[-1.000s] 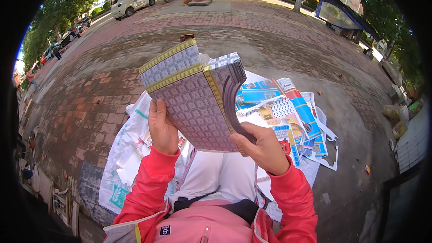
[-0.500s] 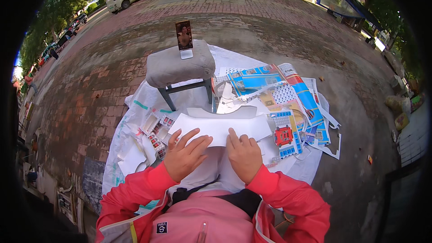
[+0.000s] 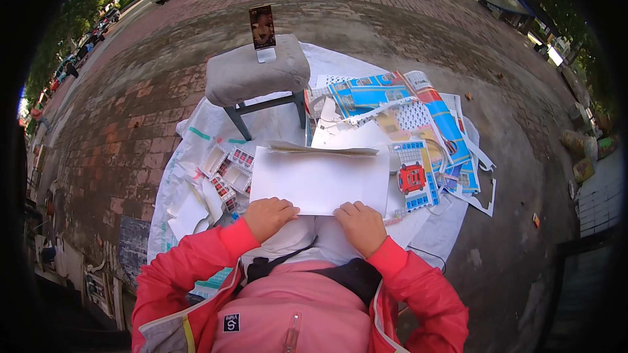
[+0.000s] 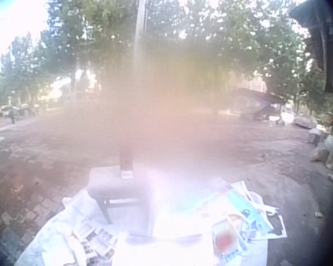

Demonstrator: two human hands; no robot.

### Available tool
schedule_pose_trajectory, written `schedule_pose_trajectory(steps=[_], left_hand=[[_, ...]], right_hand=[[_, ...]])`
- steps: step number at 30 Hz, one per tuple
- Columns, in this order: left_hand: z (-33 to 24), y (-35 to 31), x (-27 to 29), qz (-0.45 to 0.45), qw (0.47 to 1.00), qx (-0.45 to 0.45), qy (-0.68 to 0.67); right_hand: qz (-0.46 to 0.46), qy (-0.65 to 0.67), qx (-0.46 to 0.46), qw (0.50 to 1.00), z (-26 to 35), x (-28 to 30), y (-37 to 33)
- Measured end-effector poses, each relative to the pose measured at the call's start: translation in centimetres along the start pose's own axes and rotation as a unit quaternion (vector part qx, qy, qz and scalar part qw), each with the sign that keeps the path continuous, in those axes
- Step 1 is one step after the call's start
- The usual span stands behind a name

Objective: The person sits on the ground and assembles a paper model by folding and interlocking pre-cut pieces. They handle multiple sheets, fold along perforated lines, and connect components to form a three-dimensional structure.

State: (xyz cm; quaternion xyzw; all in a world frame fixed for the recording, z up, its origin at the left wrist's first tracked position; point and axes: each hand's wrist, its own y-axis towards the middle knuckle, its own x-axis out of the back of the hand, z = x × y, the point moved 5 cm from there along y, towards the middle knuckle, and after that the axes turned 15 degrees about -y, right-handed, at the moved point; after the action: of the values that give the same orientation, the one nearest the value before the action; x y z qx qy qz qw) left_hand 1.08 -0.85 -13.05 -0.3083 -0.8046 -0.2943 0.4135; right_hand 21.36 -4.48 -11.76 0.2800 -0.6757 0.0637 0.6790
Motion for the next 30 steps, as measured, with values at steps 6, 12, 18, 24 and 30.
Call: schedule_pose_trajectory(steps=[6, 12, 18, 24, 30], left_hand=[[3.9, 3.3, 1.3, 0.061, 0.985, 0.163, -0.012], [5.6, 4.7, 1.1, 0.089, 0.970, 0.223, -0.048], [7.6, 5.2, 0.3, 0.120, 0.958, 0.222, -0.137], [8.7, 6.9, 0.7, 0.242, 0.894, 0.238, -0.292], [1.5, 7.5, 10.0, -0.176, 0.974, -0.080, 0.118]], right_hand=[[0.127, 0.064, -0.128, 0.982, -2.2, -0.5, 2.8], [0.008, -0.125, -0.018, 0.992, 1.2, 0.0, 3.4], [-0.020, -0.159, 0.061, 0.985, 4.7, -2.6, 3.0], [-0.091, -0.162, 0.070, 0.980, 3.4, -2.2, 5.4], [-0.078, -0.166, 0.085, 0.979, 0.8, 2.2, 9.3]])
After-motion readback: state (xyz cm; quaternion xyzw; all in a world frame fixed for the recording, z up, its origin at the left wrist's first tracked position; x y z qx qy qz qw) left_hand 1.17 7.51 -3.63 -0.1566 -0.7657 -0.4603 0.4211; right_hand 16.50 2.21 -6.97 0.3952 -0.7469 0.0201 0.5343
